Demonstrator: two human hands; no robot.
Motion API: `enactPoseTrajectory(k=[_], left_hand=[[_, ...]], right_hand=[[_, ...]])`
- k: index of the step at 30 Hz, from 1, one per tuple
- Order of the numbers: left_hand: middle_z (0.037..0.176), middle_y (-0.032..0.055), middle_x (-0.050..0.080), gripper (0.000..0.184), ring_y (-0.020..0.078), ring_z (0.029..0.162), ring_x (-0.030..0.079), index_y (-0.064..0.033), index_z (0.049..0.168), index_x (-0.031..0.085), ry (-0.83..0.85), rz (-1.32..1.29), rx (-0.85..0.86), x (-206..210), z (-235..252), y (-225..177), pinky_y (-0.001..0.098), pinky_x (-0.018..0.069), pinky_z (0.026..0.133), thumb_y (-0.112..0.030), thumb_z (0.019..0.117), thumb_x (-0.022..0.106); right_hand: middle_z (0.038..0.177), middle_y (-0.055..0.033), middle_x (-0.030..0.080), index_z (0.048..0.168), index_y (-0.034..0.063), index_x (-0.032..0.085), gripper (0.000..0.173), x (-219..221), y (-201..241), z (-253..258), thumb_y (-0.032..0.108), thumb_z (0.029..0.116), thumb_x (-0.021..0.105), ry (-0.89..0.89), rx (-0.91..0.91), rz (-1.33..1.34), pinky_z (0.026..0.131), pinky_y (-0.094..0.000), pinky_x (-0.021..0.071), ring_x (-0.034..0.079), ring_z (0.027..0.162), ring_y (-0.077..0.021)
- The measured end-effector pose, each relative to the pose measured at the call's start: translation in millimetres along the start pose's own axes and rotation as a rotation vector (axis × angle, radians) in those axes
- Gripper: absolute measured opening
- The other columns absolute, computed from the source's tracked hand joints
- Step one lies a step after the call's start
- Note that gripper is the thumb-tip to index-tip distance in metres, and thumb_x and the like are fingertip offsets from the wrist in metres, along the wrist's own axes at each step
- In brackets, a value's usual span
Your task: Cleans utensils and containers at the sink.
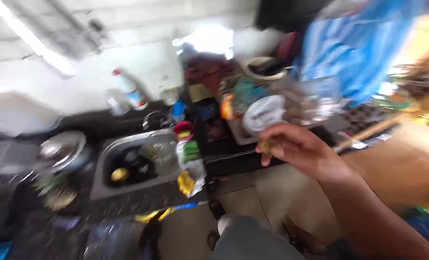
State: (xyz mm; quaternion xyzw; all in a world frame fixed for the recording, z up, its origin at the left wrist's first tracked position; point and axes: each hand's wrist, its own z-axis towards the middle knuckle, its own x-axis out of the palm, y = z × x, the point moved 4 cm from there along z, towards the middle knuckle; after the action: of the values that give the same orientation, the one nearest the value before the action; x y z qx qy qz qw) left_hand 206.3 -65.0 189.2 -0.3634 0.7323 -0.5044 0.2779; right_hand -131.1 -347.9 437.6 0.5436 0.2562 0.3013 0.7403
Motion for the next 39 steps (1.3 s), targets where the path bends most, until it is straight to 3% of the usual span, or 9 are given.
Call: enactPoseTrajectory(k=[4, 10, 17, 20, 22, 24, 26, 35, 39], left_hand=[[0.104, 0.0130, 0.073, 0.019, 0.0172, 0.097, 0.072, 0.0093, 0.112, 0.063, 0.143, -0.136, 0.168, 47, 4, -77, 0.0328, 0.0599, 0.091, 0.003, 0.0940, 0.060], [0.110, 0.0053, 0.074, 0.022, 0.0185, 0.100, 0.071, -0.0123, 0.117, 0.070, 0.353, -0.366, 0.046, 44, 2, -70, 0.0401, 0.0593, 0.090, -0.023, 0.1023, 0.059], [0.114, 0.0049, 0.074, 0.031, 0.0191, 0.106, 0.070, -0.0195, 0.120, 0.070, 0.474, -0.668, -0.147, 32, 55, -59, 0.0414, 0.0559, 0.096, -0.024, 0.0903, 0.075], [0.111, 0.0016, 0.071, 0.036, 0.0141, 0.095, 0.068, -0.0189, 0.132, 0.063, 0.609, -0.532, -0.089, 18, 106, -58, 0.0340, 0.0575, 0.084, -0.027, 0.0973, 0.066], [0.109, 0.0003, 0.073, 0.031, 0.0122, 0.091, 0.069, -0.0223, 0.126, 0.070, 0.604, -0.450, -0.080, -12, 138, -68, 0.0312, 0.0590, 0.081, -0.027, 0.0945, 0.070], [0.109, 0.0031, 0.073, 0.028, 0.0149, 0.092, 0.070, -0.0206, 0.117, 0.072, 0.577, -0.408, -0.130, -36, 165, -79, 0.0337, 0.0596, 0.082, -0.023, 0.0895, 0.077], [0.108, 0.0075, 0.073, 0.031, 0.0186, 0.092, 0.071, -0.0141, 0.114, 0.069, 0.605, -0.355, -0.179, -46, 189, -91, 0.0357, 0.0607, 0.082, -0.020, 0.0861, 0.080], [0.098, 0.0081, 0.072, 0.030, 0.0156, 0.085, 0.070, -0.0022, 0.116, 0.062, 0.921, -0.149, -0.250, -25, 202, -132, 0.0337, 0.0610, 0.077, -0.012, 0.0908, 0.073], [0.098, 0.0012, 0.072, 0.023, 0.0102, 0.086, 0.070, -0.0028, 0.119, 0.061, 1.018, -0.020, -0.178, 10, 194, -135, 0.0311, 0.0617, 0.073, -0.005, 0.0957, 0.060]], right_hand=[[0.129, -0.0078, 0.063, 0.128, 0.0067, 0.068, 0.037, 113, -73, 34, 0.009, 0.0927, 0.075, 0.176, 0.108, 0.103, 0.088, -0.0341, 0.0634, 0.069, 0.105, -0.0171], [0.118, -0.0128, 0.069, 0.118, 0.0030, 0.071, 0.026, 223, -156, 66, 0.013, 0.0944, 0.074, 0.371, -0.023, -0.048, 0.098, -0.0347, 0.0576, 0.067, 0.109, -0.0191], [0.123, -0.0108, 0.070, 0.128, 0.0102, 0.069, 0.036, 251, -181, 105, 0.017, 0.0932, 0.076, 0.416, -0.064, -0.242, 0.107, -0.0462, 0.0487, 0.063, 0.119, -0.0271], [0.127, -0.0071, 0.068, 0.119, 0.0138, 0.074, 0.027, 227, -167, 128, 0.027, 0.0952, 0.074, 0.137, -0.042, -0.420, 0.109, -0.0413, 0.0494, 0.061, 0.125, -0.0207], [0.112, -0.0047, 0.072, 0.107, 0.0101, 0.076, 0.017, 214, -159, 142, 0.022, 0.0977, 0.069, -0.145, 0.009, -0.431, 0.097, -0.0351, 0.0559, 0.066, 0.110, -0.0142], [0.106, -0.0052, 0.072, 0.119, 0.0037, 0.069, 0.024, 215, -163, 149, 0.016, 0.0985, 0.067, -0.306, 0.094, -0.347, 0.089, -0.0331, 0.0595, 0.068, 0.098, -0.0122], [0.110, -0.0080, 0.070, 0.136, 0.0029, 0.059, 0.042, 237, -168, 150, 0.016, 0.0975, 0.069, -0.280, 0.174, -0.265, 0.091, -0.0354, 0.0595, 0.069, 0.100, -0.0158], [0.127, -0.0088, 0.067, 0.133, 0.0087, 0.067, 0.048, 331, -166, 149, 0.030, 0.0913, 0.080, -0.099, 0.157, -0.334, 0.105, -0.0375, 0.0533, 0.062, 0.121, -0.0179], [0.111, -0.0078, 0.072, 0.117, 0.0099, 0.076, 0.031, 329, -161, 152, 0.027, 0.0916, 0.080, -0.201, 0.049, -0.584, 0.100, -0.0362, 0.0535, 0.066, 0.110, -0.0202]])
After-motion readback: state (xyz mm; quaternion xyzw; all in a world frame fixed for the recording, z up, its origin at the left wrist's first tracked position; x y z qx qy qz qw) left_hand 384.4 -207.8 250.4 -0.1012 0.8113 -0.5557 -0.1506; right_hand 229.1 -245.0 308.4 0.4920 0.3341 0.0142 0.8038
